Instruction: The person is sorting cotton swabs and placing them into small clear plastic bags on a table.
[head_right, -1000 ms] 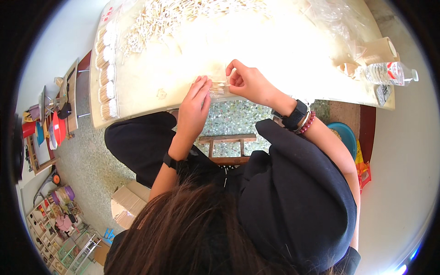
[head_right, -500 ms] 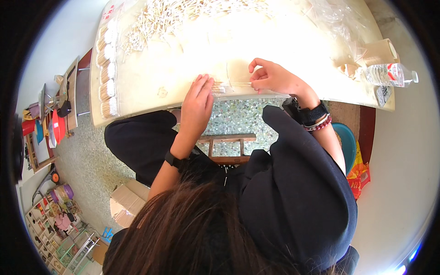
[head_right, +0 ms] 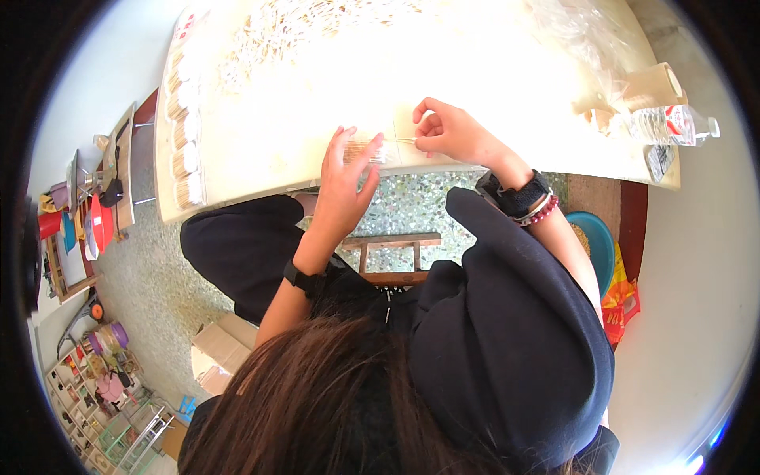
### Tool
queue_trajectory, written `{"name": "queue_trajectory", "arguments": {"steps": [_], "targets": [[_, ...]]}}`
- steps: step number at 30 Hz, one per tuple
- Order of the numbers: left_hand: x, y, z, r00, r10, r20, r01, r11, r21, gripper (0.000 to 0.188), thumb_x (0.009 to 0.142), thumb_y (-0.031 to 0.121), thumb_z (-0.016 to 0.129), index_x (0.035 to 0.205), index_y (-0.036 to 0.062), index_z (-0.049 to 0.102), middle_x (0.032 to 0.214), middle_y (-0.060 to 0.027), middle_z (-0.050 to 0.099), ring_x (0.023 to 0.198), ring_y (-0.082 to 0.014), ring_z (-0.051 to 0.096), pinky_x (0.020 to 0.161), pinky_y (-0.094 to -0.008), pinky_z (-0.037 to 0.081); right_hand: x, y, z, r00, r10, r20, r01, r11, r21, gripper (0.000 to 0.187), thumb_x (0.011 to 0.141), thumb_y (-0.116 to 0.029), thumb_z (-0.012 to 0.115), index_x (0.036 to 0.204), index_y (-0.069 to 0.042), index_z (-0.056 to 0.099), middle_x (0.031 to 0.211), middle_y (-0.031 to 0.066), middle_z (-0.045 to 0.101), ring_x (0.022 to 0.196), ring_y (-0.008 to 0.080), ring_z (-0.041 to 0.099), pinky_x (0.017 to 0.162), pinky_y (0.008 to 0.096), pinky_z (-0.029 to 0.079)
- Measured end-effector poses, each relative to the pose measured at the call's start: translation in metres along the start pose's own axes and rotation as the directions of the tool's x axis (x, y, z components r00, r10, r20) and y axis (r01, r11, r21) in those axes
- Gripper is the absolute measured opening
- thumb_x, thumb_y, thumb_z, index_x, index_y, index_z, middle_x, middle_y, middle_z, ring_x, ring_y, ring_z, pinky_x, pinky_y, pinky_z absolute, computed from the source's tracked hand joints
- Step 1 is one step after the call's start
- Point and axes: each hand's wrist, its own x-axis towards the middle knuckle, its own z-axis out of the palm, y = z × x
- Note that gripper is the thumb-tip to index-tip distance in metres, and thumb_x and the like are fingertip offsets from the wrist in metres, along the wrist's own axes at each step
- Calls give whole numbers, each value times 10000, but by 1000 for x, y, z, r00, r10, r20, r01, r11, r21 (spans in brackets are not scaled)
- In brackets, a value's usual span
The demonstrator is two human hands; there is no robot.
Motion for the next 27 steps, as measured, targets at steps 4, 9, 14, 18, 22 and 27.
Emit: {"name": "queue_trajectory", "arguments": {"steps": [4, 9, 14, 18, 22, 27], "targets": [[0, 2, 1, 998, 17, 67, -18, 1000, 6, 442, 877, 141, 550, 1316, 149, 503, 1415, -218, 330, 1358, -392, 247, 1111, -519, 151, 11, -6, 17, 985, -169, -39, 160, 970, -182, 216, 827, -14, 599, 986, -48, 456, 770, 28, 561, 690, 86, 544, 631, 241, 477], [-1, -2, 4, 994, 31, 100, -33, 999, 20, 506, 868, 147, 549, 1349, 48, 424, 1433, -199, 328, 1360, -350, 265, 1109, -514, 164, 20, -11, 33, 930, -366, -22, 333, 867, -370, 240, 827, -23, 621, 1005, -66, 466, 712, 30, 564, 670, 111, 572, 640, 246, 484], [-3, -6, 8, 995, 42, 89, -50, 995, 85, 554, 859, 152, 546, 1339, -62, 372, 1416, -205, 357, 1350, -328, 294, 1105, -502, 194, 22, -5, 38, 917, -385, -104, 320, 867, -382, 336, 815, -23, 637, 1107, -101, 490, 734, 25, 605, 672, 117, 596, 632, 246, 489], [-3, -2, 11, 994, 14, 108, -33, 984, 176, 556, 876, 170, 532, 1355, -48, 354, 1438, -195, 327, 1358, -325, 277, 1106, -498, 192, 18, -7, 39, 928, -334, -163, 271, 908, -319, 456, 793, -6, 653, 1200, -134, 492, 761, 23, 622, 671, 96, 593, 629, 241, 493], [-3, -2, 13, 994, 0, 110, -22, 981, 191, 559, 901, 195, 510, 1368, -52, 329, 1457, -193, 298, 1369, -328, 254, 1110, -495, 179, 12, -9, 32, 935, -328, -132, 279, 914, -296, 529, 785, 13, 642, 1258, -161, 482, 774, 19, 631, 657, 84, 580, 626, 233, 490], [-3, -3, 12, 994, 2, 114, -23, 983, 182, 558, 903, 199, 507, 1369, -52, 328, 1459, -194, 296, 1366, -338, 258, 1107, -501, 184, 18, -5, 37, 923, -359, -139, 289, 884, -367, 618, 737, 57, 595, 1294, -183, 479, 738, 5, 642, 591, 66, 540, 586, 221, 465]]}}
